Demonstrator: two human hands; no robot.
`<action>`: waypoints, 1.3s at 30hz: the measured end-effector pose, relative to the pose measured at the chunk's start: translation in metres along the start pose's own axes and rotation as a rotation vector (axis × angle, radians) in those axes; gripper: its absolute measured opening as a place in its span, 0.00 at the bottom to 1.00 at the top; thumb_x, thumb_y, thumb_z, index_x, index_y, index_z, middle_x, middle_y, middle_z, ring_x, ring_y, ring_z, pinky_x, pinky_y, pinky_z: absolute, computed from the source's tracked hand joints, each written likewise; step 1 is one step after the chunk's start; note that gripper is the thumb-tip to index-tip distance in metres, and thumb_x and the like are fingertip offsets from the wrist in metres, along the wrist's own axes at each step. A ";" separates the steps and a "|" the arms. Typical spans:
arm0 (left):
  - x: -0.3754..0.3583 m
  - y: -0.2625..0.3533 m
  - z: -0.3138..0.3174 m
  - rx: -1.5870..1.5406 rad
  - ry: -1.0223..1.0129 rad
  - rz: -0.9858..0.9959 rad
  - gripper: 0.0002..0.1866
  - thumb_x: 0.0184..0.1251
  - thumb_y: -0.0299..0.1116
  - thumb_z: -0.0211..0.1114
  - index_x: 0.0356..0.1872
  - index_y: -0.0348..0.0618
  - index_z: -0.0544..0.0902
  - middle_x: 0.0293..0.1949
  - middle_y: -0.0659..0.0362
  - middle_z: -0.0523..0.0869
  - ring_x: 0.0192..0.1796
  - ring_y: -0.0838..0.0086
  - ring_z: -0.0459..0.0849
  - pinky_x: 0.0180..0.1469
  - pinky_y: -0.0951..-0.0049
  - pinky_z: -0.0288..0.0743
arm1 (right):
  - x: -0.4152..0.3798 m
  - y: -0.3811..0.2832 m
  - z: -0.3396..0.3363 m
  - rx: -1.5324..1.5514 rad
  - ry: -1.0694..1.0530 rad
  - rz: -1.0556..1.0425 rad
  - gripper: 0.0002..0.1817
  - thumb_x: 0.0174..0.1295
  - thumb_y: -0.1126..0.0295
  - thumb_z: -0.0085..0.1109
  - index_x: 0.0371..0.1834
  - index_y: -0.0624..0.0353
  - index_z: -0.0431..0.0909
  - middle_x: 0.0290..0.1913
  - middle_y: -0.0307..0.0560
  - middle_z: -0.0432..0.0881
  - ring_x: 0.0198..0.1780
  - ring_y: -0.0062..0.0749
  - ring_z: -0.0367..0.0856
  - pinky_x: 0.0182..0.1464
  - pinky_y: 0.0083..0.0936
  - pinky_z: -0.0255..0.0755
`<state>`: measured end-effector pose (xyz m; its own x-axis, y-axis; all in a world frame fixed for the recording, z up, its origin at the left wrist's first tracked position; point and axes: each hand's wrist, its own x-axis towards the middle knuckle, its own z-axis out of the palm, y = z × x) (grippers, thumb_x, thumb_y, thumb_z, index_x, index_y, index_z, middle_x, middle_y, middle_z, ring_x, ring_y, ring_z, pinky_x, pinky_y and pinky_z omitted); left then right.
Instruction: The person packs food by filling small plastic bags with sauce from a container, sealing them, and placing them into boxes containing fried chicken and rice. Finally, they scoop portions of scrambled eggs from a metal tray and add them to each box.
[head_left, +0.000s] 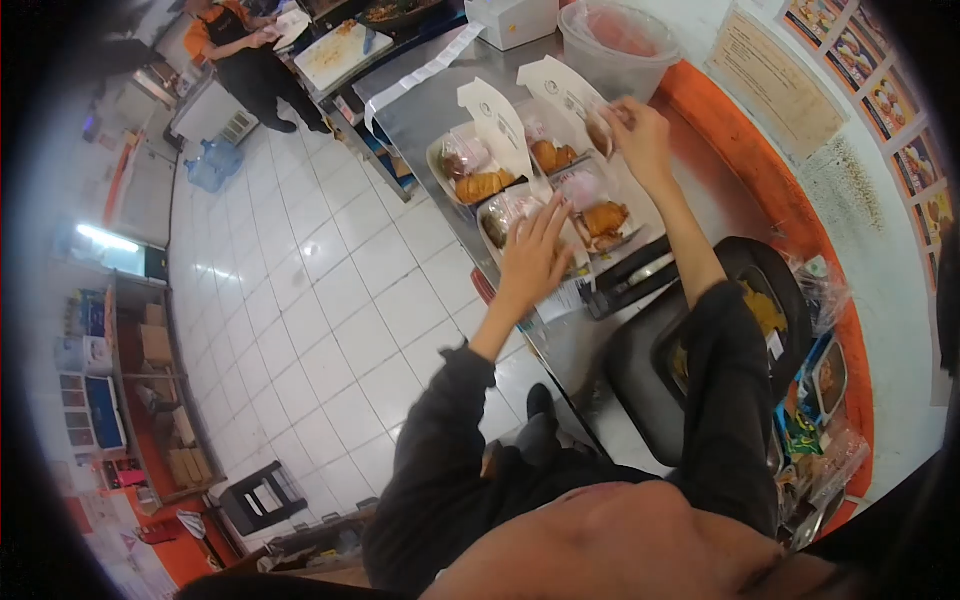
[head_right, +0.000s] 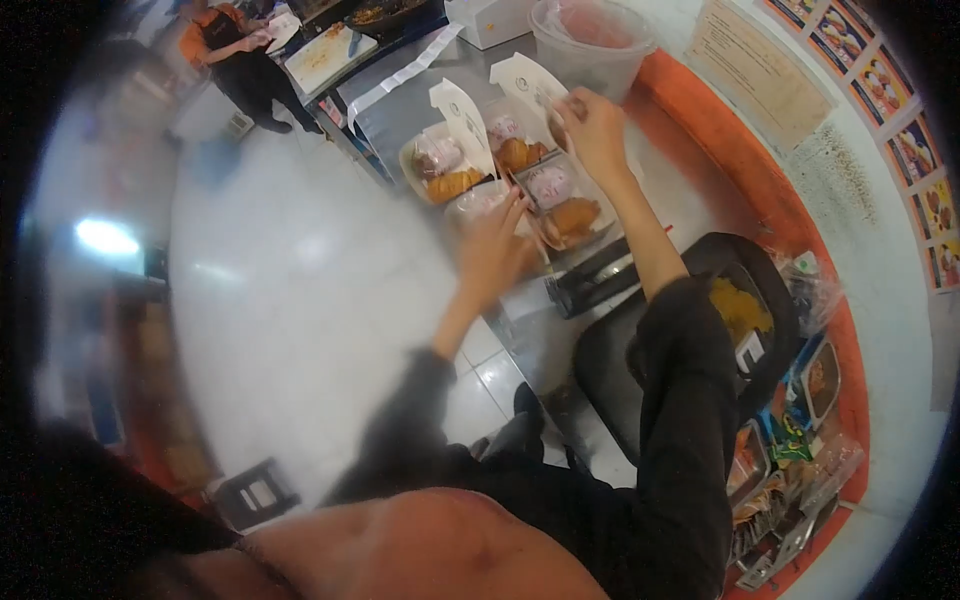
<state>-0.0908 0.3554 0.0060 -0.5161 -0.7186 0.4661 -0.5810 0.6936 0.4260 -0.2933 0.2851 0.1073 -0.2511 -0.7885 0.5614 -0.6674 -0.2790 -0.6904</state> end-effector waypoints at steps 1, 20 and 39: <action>-0.008 0.001 -0.003 0.009 -0.005 0.008 0.32 0.62 0.39 0.57 0.68 0.49 0.61 0.69 0.58 0.60 0.63 0.62 0.67 0.65 0.55 0.55 | 0.014 0.006 0.020 0.078 -0.008 0.046 0.11 0.56 0.66 0.64 0.30 0.66 0.79 0.21 0.51 0.79 0.21 0.28 0.79 0.28 0.23 0.71; 0.009 0.127 0.034 -0.642 -0.034 0.168 0.22 0.64 0.32 0.58 0.59 0.37 0.68 0.66 0.45 0.63 0.69 0.51 0.59 0.68 0.55 0.48 | -0.308 -0.063 -0.206 -0.005 0.369 0.477 0.07 0.60 0.74 0.60 0.40 0.62 0.81 0.31 0.41 0.82 0.31 0.18 0.80 0.33 0.15 0.72; -0.169 0.380 0.080 -1.007 -1.083 0.297 0.12 0.61 0.29 0.63 0.44 0.36 0.78 0.41 0.52 0.83 0.44 0.67 0.82 0.48 0.72 0.74 | -0.578 -0.102 -0.326 -0.291 0.375 0.906 0.08 0.47 0.80 0.62 0.29 0.65 0.73 0.37 0.48 0.77 0.40 0.38 0.77 0.41 0.25 0.70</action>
<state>-0.2750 0.7367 0.0271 -0.9966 0.0726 0.0387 0.0549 0.2371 0.9699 -0.3090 0.9484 0.0016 -0.9161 -0.4003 0.0245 -0.2490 0.5199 -0.8171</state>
